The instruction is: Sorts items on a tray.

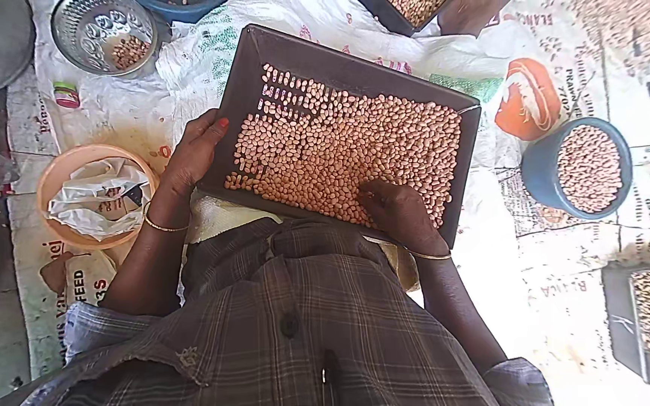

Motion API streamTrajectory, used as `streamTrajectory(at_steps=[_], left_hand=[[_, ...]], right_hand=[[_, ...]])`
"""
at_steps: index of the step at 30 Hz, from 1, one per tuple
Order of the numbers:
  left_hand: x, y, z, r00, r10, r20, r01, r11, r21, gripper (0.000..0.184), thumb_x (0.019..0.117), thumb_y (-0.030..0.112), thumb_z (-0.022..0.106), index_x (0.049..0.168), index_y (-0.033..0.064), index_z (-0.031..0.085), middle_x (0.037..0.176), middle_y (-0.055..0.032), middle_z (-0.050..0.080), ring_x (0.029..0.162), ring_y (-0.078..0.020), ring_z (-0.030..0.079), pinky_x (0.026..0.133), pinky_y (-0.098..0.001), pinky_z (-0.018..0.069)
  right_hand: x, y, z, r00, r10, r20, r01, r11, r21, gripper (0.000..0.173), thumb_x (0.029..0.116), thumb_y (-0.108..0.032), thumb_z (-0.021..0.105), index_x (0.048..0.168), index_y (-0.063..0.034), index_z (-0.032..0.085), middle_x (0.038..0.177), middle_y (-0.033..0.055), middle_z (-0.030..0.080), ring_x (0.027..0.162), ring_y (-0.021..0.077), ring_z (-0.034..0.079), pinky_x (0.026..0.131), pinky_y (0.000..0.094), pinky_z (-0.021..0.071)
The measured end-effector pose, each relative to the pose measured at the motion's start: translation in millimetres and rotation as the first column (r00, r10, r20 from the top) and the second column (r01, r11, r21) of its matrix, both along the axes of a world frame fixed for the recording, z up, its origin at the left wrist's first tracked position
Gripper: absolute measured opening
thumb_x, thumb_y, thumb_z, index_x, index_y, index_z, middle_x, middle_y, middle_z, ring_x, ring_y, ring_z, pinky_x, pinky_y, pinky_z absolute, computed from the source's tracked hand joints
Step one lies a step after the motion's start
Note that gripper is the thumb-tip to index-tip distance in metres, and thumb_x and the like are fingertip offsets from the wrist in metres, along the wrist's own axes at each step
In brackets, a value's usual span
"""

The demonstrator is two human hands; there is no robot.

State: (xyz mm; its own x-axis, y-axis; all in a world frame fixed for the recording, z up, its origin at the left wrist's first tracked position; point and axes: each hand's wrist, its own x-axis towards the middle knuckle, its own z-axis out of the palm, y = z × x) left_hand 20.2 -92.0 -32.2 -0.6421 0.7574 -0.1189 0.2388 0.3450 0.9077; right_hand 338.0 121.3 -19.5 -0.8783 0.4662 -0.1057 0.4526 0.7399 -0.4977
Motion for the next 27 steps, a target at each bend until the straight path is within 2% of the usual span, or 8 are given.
streamTrajectory(at_steps=[3,5,9,13,16,20,24,27], left_hand=[[0.4,0.3,-0.2,1.000,0.008,0.007,-0.008,1.000,-0.002,0.035,0.1110,0.029,0.037,0.125,0.0079,0.061,0.104,0.0026,0.064,0.093,0.0059,0.061,0.087,-0.0205,0.0521],[0.0,0.8,0.5,1.000,0.007,0.021,-0.007,1.000,0.006,0.035,0.1111,0.029,0.037,0.126,0.0075,0.060,0.105,0.0018,0.064,0.094,0.0050,0.061,0.088,-0.0215,0.0518],[-1.5,0.0,-3.4,0.999,0.004,0.034,-0.005,0.999,0.033,0.035,0.1109,0.028,0.037,0.126,0.0072,0.061,0.105,0.0018,0.065,0.093,0.0045,0.061,0.088,-0.0215,0.0526],[-1.1,-0.1,-3.7,0.999,0.009,0.044,-0.011,1.000,0.028,0.034,0.1108,0.027,0.037,0.126,0.0067,0.061,0.105,0.0011,0.065,0.094,0.0036,0.062,0.088,-0.0231,0.0531],[0.0,0.6,-1.9,0.999,0.018,0.050,-0.019,1.000,0.014,0.034,0.1110,0.026,0.037,0.128,0.0062,0.060,0.106,0.0011,0.065,0.094,0.0042,0.061,0.088,-0.0221,0.0527],[3.0,-2.3,-1.1,0.999,0.026,0.034,-0.026,1.000,-0.004,0.035,0.1111,0.029,0.037,0.129,0.0088,0.059,0.107,0.0002,0.066,0.093,0.0019,0.063,0.087,-0.0250,0.0540],[9.5,-7.2,2.9,0.999,0.025,0.041,-0.024,0.999,-0.031,0.037,0.1121,0.033,0.034,0.130,0.0119,0.059,0.109,-0.0019,0.066,0.092,-0.0018,0.063,0.085,-0.0303,0.0538],[9.7,-4.6,5.4,0.999,0.023,0.044,-0.022,1.000,-0.018,0.036,0.1124,0.031,0.035,0.129,0.0103,0.059,0.106,-0.0007,0.066,0.090,0.0004,0.062,0.084,-0.0276,0.0535]], right_hand=[[0.3,-0.7,-2.4,0.998,-0.043,-0.042,0.042,0.998,-0.038,0.019,0.0973,-0.017,0.067,0.109,-0.0052,0.076,0.072,0.0100,0.069,0.060,0.0258,0.065,0.060,0.0503,0.0533],[2.6,6.0,-2.3,0.971,-0.161,-0.174,0.112,0.959,-0.262,0.013,0.0974,-0.012,0.065,0.104,-0.0046,0.073,0.067,0.0011,0.063,0.054,0.0104,0.054,0.053,0.0307,0.0471],[-0.1,27.7,6.6,0.820,-0.483,-0.305,0.079,0.624,-0.777,0.021,0.0925,-0.008,0.050,0.109,-0.0137,0.062,0.091,-0.0024,0.067,0.060,0.0048,0.059,0.053,0.0211,0.0518],[-23.7,29.3,9.8,0.933,-0.279,-0.228,0.059,0.742,-0.667,0.013,0.1013,-0.008,0.055,0.111,-0.0057,0.063,0.079,-0.0010,0.062,0.053,0.0032,0.050,0.047,0.0184,0.0423],[-46.7,12.7,4.9,0.997,-0.079,-0.015,0.074,0.975,-0.211,0.023,0.1037,-0.014,0.059,0.120,-0.0007,0.067,0.075,0.0132,0.065,0.059,0.0253,0.059,0.057,0.0438,0.0516],[-62.0,-10.8,3.7,0.985,-0.087,0.149,0.077,0.994,0.072,0.024,0.1052,-0.018,0.055,0.117,-0.0002,0.067,0.088,0.0205,0.071,0.084,0.0417,0.072,0.073,0.0592,0.0556],[-58.1,-8.7,-1.3,0.994,-0.094,0.050,0.093,0.995,0.025,0.021,0.1033,-0.016,0.058,0.110,0.0001,0.070,0.084,0.0190,0.071,0.079,0.0386,0.072,0.071,0.0568,0.0560],[-47.3,13.0,-4.1,0.912,-0.320,-0.257,0.198,0.892,-0.405,0.012,0.1008,-0.009,0.062,0.099,-0.0021,0.072,0.068,0.0037,0.060,0.053,0.0117,0.050,0.051,0.0282,0.0435]])
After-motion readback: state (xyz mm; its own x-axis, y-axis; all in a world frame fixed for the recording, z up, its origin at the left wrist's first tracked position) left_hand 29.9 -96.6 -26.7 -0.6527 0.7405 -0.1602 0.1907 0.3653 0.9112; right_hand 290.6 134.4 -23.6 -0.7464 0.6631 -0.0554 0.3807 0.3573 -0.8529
